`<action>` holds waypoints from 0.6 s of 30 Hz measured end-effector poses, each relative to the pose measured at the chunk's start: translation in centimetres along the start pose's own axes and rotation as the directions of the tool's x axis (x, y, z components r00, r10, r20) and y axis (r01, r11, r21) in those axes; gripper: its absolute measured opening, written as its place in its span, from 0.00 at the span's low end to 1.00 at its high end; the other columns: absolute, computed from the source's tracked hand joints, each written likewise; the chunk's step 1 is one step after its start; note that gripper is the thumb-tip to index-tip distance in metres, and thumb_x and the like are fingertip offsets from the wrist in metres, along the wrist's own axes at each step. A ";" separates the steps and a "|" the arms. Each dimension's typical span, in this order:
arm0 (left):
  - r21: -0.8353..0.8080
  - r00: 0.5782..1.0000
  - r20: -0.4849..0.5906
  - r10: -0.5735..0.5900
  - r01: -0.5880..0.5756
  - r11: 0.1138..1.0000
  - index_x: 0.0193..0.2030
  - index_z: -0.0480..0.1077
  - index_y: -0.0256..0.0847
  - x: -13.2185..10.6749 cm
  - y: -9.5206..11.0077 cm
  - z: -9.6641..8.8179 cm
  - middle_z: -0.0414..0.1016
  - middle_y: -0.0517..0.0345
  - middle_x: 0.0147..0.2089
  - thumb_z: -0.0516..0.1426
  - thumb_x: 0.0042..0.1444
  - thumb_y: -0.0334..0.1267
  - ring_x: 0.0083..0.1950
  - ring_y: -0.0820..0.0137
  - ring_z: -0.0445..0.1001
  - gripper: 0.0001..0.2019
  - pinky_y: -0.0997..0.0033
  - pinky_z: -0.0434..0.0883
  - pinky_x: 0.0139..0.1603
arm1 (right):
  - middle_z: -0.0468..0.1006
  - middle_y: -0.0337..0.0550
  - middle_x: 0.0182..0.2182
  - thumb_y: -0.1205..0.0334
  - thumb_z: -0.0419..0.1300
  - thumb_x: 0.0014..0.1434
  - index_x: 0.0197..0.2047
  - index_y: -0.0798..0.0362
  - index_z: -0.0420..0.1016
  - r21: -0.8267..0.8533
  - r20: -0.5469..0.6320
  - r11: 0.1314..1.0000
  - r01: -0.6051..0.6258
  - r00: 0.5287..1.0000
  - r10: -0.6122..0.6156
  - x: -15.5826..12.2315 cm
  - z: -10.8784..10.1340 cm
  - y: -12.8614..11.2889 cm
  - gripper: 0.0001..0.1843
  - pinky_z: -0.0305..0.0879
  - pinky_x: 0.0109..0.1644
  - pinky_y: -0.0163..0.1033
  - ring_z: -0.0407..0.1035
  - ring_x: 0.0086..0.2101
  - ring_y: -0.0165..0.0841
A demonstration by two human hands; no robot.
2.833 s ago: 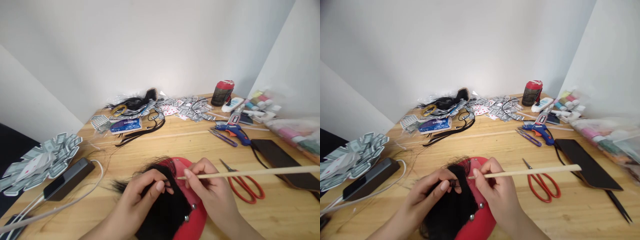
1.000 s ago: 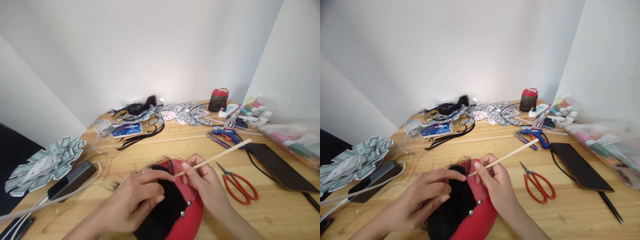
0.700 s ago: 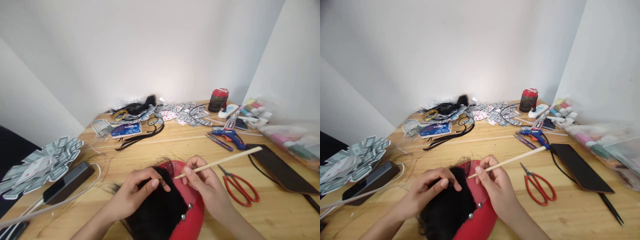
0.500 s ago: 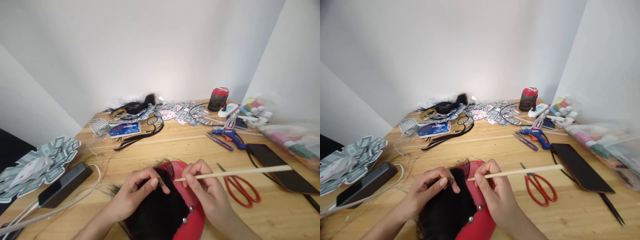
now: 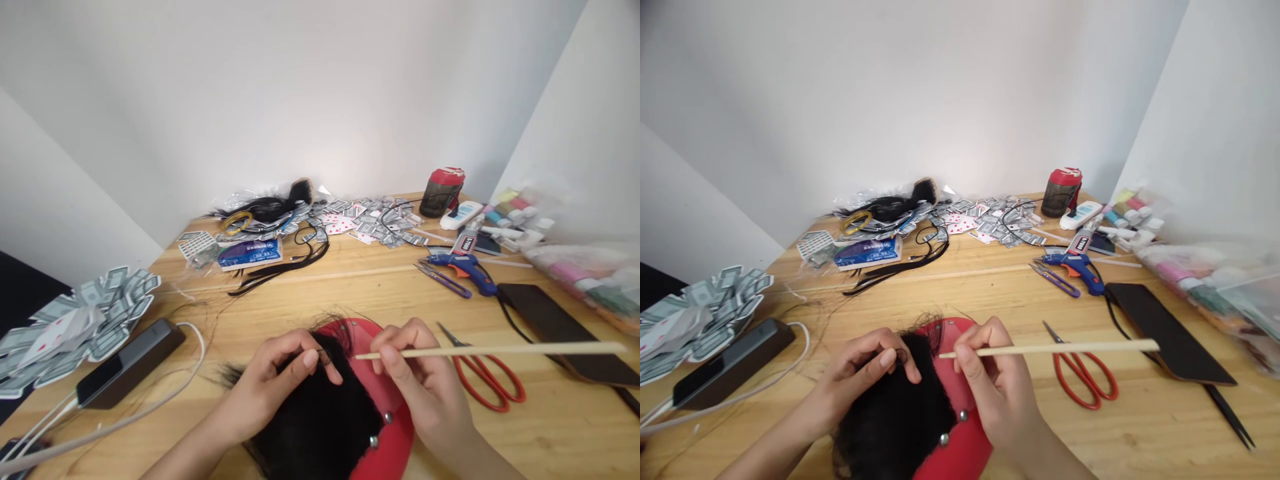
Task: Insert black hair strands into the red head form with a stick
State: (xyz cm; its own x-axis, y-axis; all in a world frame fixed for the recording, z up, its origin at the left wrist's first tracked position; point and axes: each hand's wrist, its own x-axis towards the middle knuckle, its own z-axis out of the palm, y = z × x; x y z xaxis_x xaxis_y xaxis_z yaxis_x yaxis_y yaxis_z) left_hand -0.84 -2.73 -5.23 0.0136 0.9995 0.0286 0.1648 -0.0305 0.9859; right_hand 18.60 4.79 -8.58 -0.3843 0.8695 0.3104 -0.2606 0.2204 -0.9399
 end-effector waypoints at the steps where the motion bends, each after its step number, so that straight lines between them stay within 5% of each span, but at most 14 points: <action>1: -0.056 0.999 -0.020 -0.033 0.032 0.998 0.33 0.74 0.39 0.1 -0.2 0.0 0.82 0.54 0.37 0.55 0.66 0.49 0.28 0.74 0.67 0.17 0.75 0.61 0.30 | 0.70 0.37 0.26 0.52 0.59 0.67 0.30 0.48 0.67 0.033 -0.002 0.998 -0.047 0.999 0.047 0.0 0.1 -0.2 0.15 0.58 0.31 0.37 0.64 0.28 0.33; 5: -0.314 0.983 -0.068 -0.168 0.139 0.939 0.31 0.66 0.38 0.5 -1.1 0.0 0.83 0.51 0.41 0.58 0.63 0.51 0.16 0.84 0.42 0.18 0.74 0.40 0.20 | 0.72 0.37 0.24 0.48 0.62 0.64 0.29 0.48 0.68 0.063 0.003 0.987 -0.147 0.989 0.147 0.2 0.2 -0.9 0.17 0.58 0.31 0.36 0.65 0.27 0.32; 18: -0.415 0.981 -0.108 -0.162 0.103 0.904 0.30 0.66 0.36 0.5 -1.7 0.2 0.82 0.54 0.37 0.59 0.62 0.47 0.15 0.89 0.42 0.17 0.74 0.38 0.21 | 0.72 0.37 0.25 0.48 0.62 0.63 0.28 0.49 0.72 -0.065 -0.009 0.986 -0.152 0.988 0.152 0.0 0.3 -1.1 0.17 0.56 0.25 0.36 0.61 0.22 0.29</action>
State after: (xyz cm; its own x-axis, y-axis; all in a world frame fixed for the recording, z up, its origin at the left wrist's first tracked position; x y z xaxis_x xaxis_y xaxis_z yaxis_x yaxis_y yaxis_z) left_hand -0.95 -2.22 -6.89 -0.1196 0.9863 -0.1135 -0.2589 0.0793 0.9626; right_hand 18.61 4.45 -7.51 -0.4112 0.8968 0.1631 -0.1408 0.1143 -0.9834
